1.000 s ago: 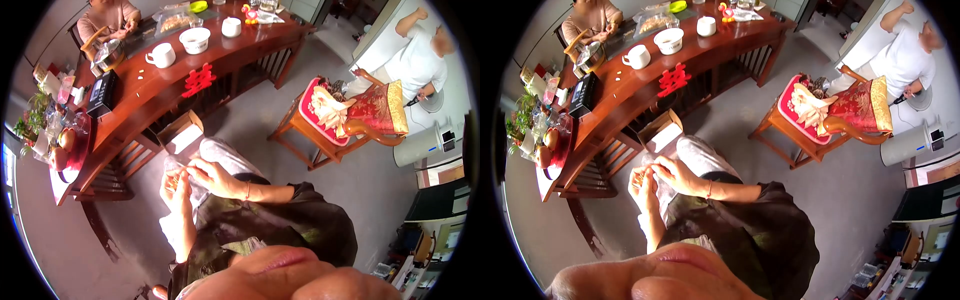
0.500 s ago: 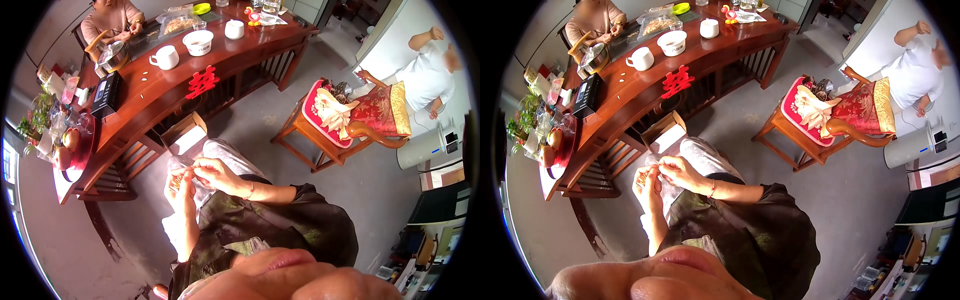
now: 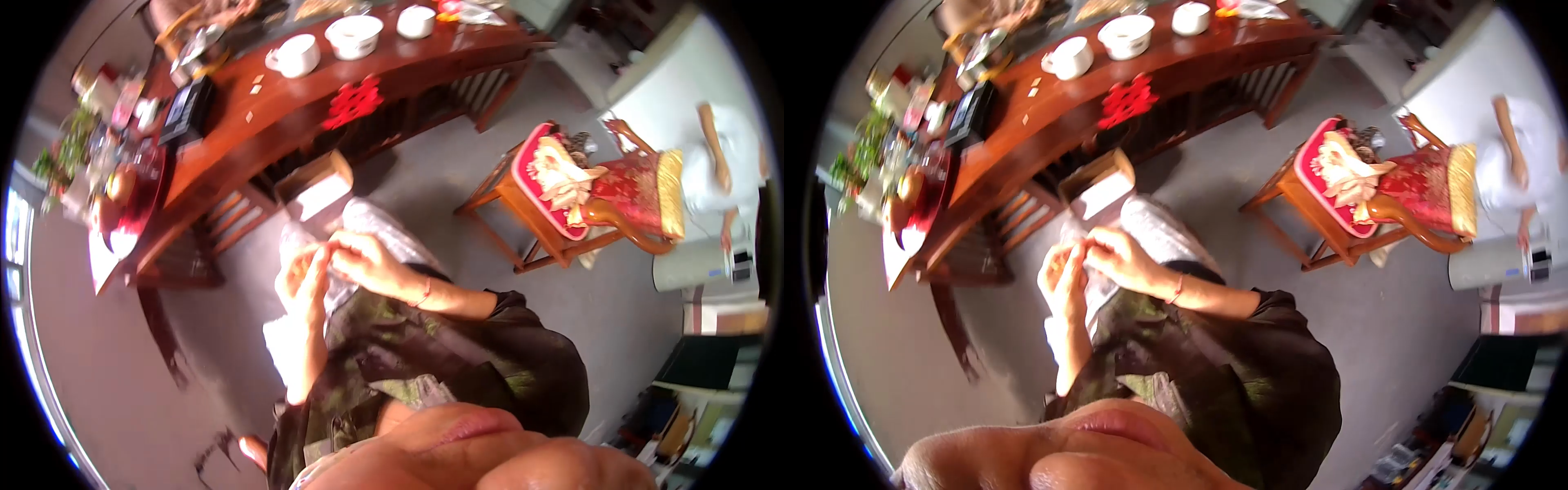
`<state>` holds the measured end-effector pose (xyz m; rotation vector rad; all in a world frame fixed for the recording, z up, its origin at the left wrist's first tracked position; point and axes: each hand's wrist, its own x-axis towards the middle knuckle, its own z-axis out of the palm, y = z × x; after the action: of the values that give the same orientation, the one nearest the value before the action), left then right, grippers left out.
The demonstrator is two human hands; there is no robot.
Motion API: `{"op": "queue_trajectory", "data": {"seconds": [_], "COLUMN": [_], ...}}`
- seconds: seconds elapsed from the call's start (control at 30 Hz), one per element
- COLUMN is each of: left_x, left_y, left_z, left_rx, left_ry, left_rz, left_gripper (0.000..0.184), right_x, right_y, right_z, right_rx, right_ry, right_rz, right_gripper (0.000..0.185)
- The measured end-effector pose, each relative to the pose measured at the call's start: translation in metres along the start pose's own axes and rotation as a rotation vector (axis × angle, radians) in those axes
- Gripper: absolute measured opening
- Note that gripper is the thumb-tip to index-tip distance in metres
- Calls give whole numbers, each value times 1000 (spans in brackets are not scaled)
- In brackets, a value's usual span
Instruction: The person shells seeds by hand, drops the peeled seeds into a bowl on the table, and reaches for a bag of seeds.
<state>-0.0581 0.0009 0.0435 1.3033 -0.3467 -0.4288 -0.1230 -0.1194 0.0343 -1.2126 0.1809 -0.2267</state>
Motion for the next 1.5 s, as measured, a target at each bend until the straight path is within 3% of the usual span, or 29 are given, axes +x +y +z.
{"op": "queue_trajectory", "data": {"seconds": [0.23,0.37,0.67,1.1,1.27,1.5], "left_x": [-1,0,-1,-4,-4,0], "left_y": [-4,-6,-4,-6,-10,-6], "left_z": [-3,-4,-3,-2,-2,-4], "left_rx": [-3,-8,34,-37,104,-87], "left_ry": [16,17,14,-4,6,53], "left_rz": [35,34,104,141,237,102], "left_gripper": [10,10,9,10,11,6], "right_x": [2,4,1,1,3,4], "right_y": [-6,-9,-19,-13,-10,-6], "right_z": [-3,-4,-4,-3,-6,-7], "right_rx": [-271,-270,97,139,271,380], "right_ry": [-43,-55,-122,-101,-118,-61], "right_rz": [-28,-52,122,126,185,293], "right_gripper": [11,11,13,15,17,17]}}
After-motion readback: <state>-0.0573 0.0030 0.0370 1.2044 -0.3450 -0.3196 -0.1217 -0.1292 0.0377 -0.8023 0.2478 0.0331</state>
